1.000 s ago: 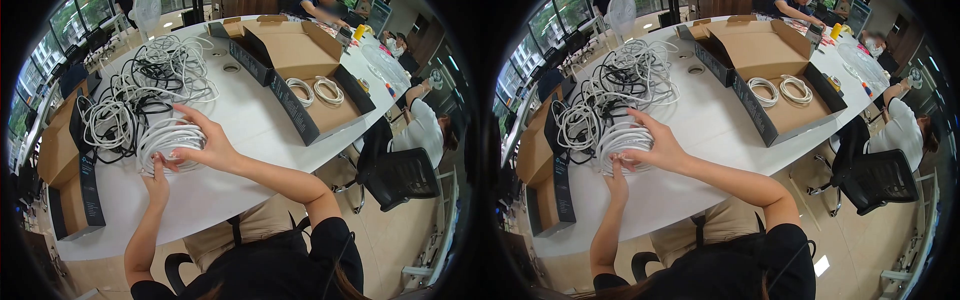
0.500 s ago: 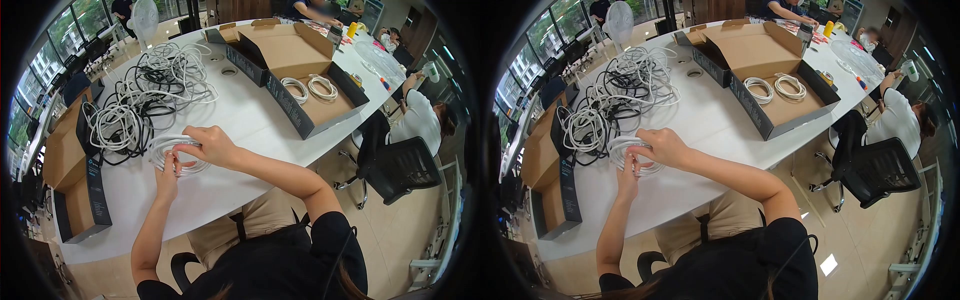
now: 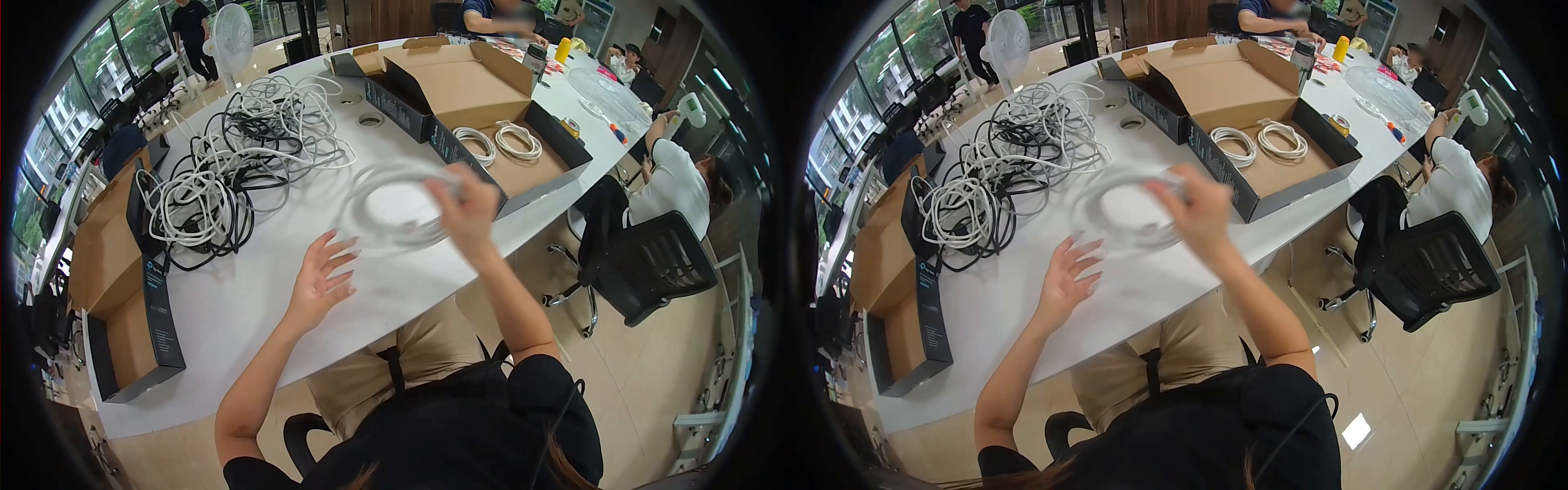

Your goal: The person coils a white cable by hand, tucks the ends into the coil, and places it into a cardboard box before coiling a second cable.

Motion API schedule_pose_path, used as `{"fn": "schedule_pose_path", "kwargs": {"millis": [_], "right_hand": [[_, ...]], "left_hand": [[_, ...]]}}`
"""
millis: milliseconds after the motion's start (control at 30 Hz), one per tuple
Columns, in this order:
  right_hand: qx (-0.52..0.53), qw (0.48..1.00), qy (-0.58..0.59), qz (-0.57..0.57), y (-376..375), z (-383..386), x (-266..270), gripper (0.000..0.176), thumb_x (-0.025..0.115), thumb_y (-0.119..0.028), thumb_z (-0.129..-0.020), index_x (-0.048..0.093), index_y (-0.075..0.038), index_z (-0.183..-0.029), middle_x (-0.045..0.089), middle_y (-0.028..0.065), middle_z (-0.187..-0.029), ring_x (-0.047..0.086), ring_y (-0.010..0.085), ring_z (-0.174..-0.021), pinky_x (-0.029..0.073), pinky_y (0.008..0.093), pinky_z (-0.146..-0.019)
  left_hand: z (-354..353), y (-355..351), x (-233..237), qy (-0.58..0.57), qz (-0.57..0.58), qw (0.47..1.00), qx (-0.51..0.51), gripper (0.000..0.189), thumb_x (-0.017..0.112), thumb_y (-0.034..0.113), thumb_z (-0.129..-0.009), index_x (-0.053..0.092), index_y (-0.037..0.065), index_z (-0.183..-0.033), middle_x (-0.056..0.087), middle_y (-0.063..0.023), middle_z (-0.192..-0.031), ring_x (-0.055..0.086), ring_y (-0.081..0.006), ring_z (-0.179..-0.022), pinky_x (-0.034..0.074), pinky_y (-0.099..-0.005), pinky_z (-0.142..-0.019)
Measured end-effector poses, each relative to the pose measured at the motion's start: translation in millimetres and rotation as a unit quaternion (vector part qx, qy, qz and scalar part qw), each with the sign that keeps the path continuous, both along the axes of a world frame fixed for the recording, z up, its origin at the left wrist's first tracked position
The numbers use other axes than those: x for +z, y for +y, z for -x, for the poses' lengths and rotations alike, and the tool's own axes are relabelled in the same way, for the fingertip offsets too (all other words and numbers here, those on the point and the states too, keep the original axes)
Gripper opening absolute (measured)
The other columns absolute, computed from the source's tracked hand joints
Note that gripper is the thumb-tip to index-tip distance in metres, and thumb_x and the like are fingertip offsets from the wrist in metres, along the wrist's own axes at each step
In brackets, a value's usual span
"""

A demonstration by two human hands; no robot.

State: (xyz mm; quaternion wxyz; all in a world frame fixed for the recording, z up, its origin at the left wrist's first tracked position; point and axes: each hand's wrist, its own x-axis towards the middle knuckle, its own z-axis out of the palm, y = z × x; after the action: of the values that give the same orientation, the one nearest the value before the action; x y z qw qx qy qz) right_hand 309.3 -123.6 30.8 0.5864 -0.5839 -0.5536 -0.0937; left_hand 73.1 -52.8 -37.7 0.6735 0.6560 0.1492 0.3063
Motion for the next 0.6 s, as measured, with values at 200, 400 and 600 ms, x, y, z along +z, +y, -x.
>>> {"fn": "schedule_pose_path", "kwargs": {"millis": [200,400,600], "right_hand": [[-0.139,0.968,0.136,-0.156,-12,-128,39,0.029,0.060,-0.026,-0.087,0.059,-0.002,-0.072,0.045,-0.0011,-0.047,0.040,0.0050,-0.034,0.030,0.0216,-0.034],[-0.155,0.961,0.228,0.029,3,-261,-15,0.044,0.063,-0.040,-0.082,0.055,0.000,-0.064,0.046,0.0009,-0.049,0.042,0.0077,-0.035,0.031,0.0229,-0.034],[-0.069,0.872,0.200,0.442,12,-257,-17,0.047,0.066,-0.041,-0.079,0.059,0.005,-0.075,0.057,0.0099,-0.059,0.060,0.0181,-0.053,0.048,0.0297,-0.051]], "left_hand": [[2,14,-8,0.082,-0.002,0.991,0.104,0.040,0.043,0.023,-0.094,0.031,0.008,-0.129,0.058,-0.0110,-0.108,0.056,-0.0170,-0.096,0.047,-0.0297,-0.078],[2,12,-8,0.079,0.025,0.988,0.128,0.038,0.042,0.021,-0.094,0.031,0.009,-0.128,0.062,-0.0092,-0.097,0.058,-0.0140,-0.084,0.046,-0.0257,-0.071],[0,11,-7,0.097,0.001,0.988,0.124,0.039,0.041,0.023,-0.095,0.029,0.008,-0.129,0.063,-0.0100,-0.090,0.059,-0.0137,-0.078,0.046,-0.0245,-0.069]]}}
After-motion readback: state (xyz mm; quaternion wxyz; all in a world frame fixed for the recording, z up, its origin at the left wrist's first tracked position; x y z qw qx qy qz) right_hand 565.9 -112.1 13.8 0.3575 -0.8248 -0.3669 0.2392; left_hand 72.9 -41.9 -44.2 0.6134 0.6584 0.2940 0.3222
